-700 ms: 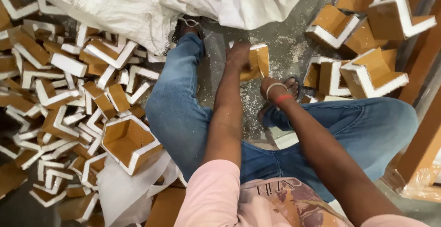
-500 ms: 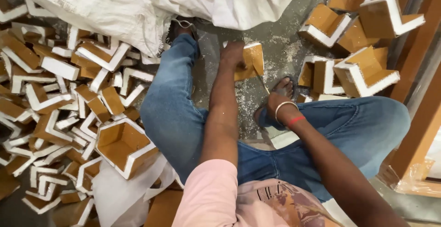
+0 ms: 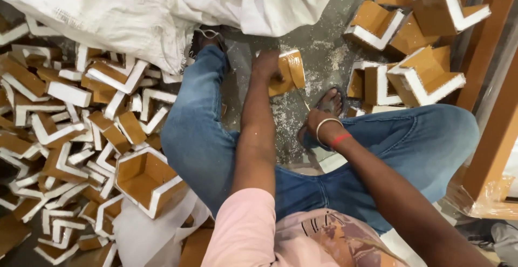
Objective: Trimming or cutting foam-lined cardboard corner protectors using a saw blade.
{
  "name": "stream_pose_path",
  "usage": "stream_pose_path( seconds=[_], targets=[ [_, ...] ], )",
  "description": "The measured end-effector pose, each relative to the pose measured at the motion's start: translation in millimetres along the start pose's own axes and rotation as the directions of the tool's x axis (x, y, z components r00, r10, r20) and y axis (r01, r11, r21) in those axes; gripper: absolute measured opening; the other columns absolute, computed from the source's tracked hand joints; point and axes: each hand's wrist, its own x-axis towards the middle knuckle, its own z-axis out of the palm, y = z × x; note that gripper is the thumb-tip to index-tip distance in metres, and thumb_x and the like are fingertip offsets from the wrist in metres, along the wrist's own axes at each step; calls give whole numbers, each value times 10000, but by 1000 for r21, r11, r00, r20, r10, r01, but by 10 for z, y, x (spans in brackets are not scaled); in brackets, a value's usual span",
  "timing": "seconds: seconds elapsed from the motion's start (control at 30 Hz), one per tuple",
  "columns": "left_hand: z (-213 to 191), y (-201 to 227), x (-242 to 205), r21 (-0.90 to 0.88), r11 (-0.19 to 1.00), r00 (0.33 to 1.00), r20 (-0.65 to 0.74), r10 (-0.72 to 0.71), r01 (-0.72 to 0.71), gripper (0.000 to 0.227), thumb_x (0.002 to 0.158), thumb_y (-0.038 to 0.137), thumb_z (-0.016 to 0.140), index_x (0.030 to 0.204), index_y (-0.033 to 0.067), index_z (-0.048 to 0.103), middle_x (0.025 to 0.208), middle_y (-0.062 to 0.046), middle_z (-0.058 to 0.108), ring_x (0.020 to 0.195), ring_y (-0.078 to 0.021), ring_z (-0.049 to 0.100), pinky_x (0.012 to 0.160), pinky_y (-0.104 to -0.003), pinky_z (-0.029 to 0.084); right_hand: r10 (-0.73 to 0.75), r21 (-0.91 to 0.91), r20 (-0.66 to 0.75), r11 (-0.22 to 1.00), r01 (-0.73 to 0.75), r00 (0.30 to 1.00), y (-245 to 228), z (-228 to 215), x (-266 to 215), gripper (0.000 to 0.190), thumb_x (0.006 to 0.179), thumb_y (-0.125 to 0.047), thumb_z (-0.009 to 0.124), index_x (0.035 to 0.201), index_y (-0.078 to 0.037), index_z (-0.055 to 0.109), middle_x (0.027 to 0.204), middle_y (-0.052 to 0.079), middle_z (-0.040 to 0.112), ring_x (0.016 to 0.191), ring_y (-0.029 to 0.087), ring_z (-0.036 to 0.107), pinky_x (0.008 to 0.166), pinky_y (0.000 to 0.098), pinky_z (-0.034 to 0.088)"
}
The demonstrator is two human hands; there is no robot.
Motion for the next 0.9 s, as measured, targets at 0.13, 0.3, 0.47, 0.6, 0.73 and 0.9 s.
stream_pose_path(
  seconds=[0.13,0.3,0.47,0.6,0.73,0.9],
  targets=[
    [132,-183,81,-94,995,999,-19,44,-45,805,489,179,983,1231,144,674,1257,-122,702,1203,-346,644,998,-481,524,-36,-81,16,996,37,999,33,384,478,262,864,-178,690,1029,20,734,1095,266,719,1050,388,715,871,454,587],
    [261,-455,348,-24,999,998,52,23,-22,920,476,355,1008,1292,150,634,1271,-147,697,1198,-343,651,982,-505,535,160,213,-135,969,-129,978,38,623,937,244,986,-141,538,1100,5,698,1074,295,715,1027,427,718,828,497,585],
    [-26,-8,-27,26,1000,995,-101,-7,9,1064,445,374,1029,1365,137,551,1345,-203,598,1228,-398,579,981,-527,497,133,257,-163,962,-87,978,50,289,694,264,952,-140,546,1118,18,679,1063,295,728,1026,422,735,825,505,590],
    [145,-81,-150,237,972,895,-429,117,-13,1054,490,392,993,1382,71,532,1252,-172,620,1191,-366,586,1043,-517,455,79,187,-148,981,-50,986,77,322,1005,310,937,-141,549,1158,49,654,1140,298,704,1071,434,714,885,510,577],
    [381,-121,-225,370,925,905,-416,84,84,1085,640,499,928,1503,146,373,1482,-181,466,1391,-377,415,1147,-588,391,144,288,-100,951,-110,985,45,51,960,450,932,-230,560,1290,41,540,1206,326,658,1144,466,652,963,539,525],
    [-127,442,-586,554,823,988,-139,-63,130,1531,519,710,896,1590,199,-70,1674,-292,47,1501,-513,40,1141,-723,184,111,173,-195,982,-77,975,-92,-221,666,359,965,-189,478,1236,27,571,1114,335,693,1069,493,682,931,557,535]
  ],
)
